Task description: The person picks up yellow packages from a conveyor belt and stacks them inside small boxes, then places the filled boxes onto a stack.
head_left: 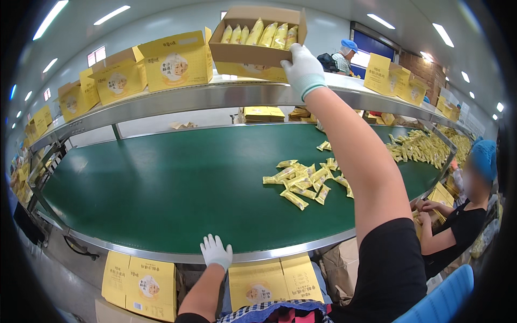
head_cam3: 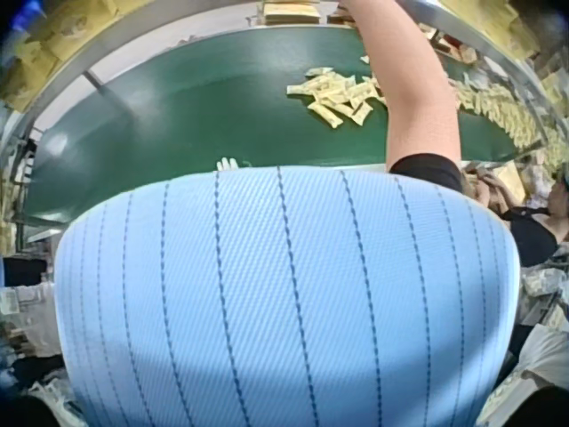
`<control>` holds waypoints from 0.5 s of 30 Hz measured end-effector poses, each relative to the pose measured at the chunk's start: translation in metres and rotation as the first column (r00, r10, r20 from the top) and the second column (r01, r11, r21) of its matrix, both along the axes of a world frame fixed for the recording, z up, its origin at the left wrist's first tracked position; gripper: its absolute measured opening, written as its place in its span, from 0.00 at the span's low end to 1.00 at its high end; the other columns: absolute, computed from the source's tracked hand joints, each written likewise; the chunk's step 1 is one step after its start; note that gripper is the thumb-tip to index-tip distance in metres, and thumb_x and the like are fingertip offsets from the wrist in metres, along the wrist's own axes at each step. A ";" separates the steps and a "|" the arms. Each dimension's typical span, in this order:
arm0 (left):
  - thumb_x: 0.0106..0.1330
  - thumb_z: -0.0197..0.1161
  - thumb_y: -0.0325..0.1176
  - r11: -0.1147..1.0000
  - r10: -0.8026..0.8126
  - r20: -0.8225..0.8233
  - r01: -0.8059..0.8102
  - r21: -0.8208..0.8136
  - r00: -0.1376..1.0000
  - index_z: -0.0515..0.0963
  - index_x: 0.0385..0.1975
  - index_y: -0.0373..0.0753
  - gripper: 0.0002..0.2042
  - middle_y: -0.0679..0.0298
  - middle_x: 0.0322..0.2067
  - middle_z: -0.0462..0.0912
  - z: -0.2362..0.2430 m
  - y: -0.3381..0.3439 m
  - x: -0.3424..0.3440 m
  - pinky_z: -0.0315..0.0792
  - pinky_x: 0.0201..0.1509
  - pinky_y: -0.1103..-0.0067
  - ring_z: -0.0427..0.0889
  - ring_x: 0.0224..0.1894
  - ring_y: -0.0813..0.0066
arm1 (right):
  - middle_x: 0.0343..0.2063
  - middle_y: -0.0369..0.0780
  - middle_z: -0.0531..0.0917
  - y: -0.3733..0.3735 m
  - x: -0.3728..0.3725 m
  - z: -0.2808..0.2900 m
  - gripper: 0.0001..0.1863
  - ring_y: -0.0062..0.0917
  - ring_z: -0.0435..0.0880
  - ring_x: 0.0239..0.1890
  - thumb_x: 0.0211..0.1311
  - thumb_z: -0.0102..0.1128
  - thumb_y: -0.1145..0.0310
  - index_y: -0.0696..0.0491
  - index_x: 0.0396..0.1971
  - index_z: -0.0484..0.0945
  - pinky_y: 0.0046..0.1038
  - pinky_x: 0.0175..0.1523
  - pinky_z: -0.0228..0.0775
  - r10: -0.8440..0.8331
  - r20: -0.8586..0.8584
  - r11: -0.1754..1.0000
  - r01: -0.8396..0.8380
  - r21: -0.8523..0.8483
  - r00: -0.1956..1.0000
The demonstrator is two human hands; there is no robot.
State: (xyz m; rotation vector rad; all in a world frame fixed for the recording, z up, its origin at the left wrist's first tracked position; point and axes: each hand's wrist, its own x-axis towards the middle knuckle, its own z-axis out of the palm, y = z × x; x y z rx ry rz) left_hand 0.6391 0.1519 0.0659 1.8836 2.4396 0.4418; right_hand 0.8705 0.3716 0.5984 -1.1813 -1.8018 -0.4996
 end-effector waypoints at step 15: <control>0.65 0.61 0.46 0.998 -0.063 0.086 0.062 0.016 0.994 0.69 0.63 0.30 0.31 0.41 0.69 0.62 0.007 -0.021 0.003 0.49 0.77 0.52 0.56 0.74 0.41 | 0.53 0.61 0.77 0.029 -0.065 -0.162 0.24 0.55 0.76 0.57 0.61 0.57 0.67 0.63 0.56 0.72 0.47 0.65 0.68 0.483 -0.019 0.853 -0.466 0.233 0.875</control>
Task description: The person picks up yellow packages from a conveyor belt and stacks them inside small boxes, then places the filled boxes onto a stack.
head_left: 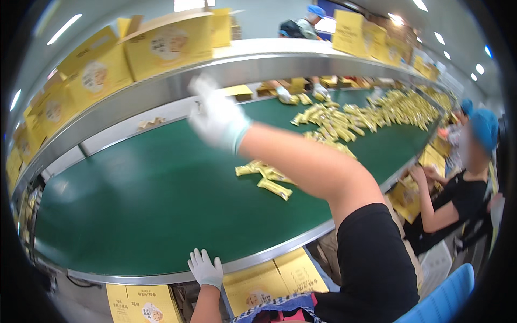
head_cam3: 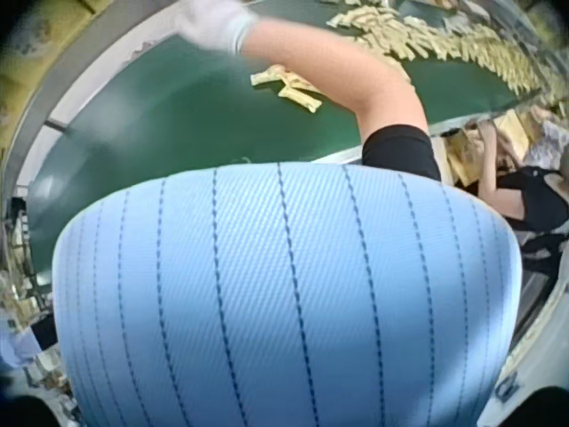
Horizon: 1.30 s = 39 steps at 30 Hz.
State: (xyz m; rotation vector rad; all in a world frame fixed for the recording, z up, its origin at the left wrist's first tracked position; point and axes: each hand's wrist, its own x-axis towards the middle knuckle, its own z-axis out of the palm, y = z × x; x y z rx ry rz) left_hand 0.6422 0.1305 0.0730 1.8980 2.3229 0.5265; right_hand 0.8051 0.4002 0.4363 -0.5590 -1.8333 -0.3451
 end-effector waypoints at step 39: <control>0.68 0.53 0.28 0.970 -0.210 0.947 -0.066 0.233 0.244 0.73 0.55 0.29 0.17 0.52 0.54 0.78 0.053 -0.191 0.084 0.64 0.68 0.68 0.74 0.59 0.61 | 0.56 0.58 0.76 -0.310 0.243 -0.267 0.33 0.50 0.78 0.59 0.72 0.53 0.51 0.62 0.64 0.63 0.40 0.65 0.68 -0.302 -0.416 0.555 -0.197 -0.808 0.858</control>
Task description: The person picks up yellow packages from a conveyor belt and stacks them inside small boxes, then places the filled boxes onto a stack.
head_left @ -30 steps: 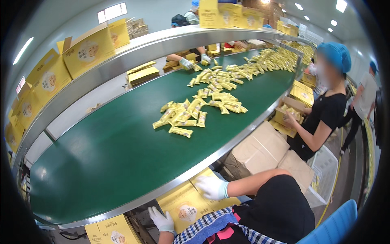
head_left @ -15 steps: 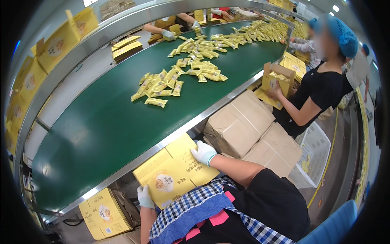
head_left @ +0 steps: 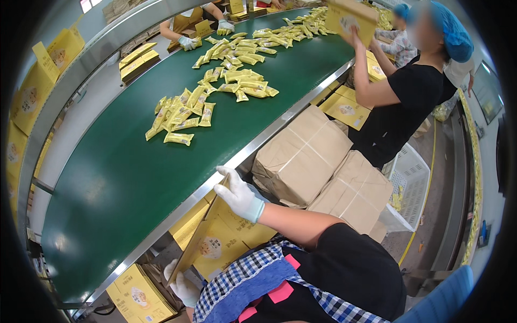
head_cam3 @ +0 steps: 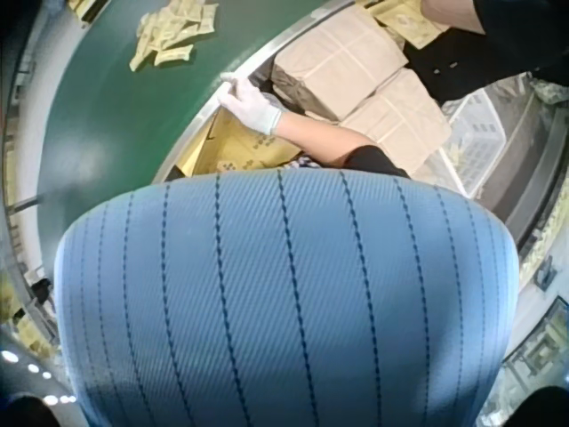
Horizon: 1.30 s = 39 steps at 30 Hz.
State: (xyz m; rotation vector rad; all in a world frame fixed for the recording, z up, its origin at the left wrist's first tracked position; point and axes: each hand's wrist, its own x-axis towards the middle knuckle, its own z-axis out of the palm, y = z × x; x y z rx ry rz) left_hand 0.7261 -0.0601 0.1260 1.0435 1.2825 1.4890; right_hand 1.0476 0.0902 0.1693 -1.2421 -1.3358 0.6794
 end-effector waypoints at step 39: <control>0.64 0.65 0.51 0.903 -0.256 -0.584 0.406 0.140 0.770 0.83 0.40 0.36 0.21 0.53 0.48 0.83 0.070 0.030 0.024 0.63 0.68 0.56 0.71 0.64 0.44 | 0.46 0.52 0.83 0.006 -0.001 0.042 0.24 0.42 0.83 0.52 0.60 0.64 0.64 0.60 0.53 0.75 0.37 0.61 0.73 0.507 0.236 0.813 -0.368 -0.451 0.829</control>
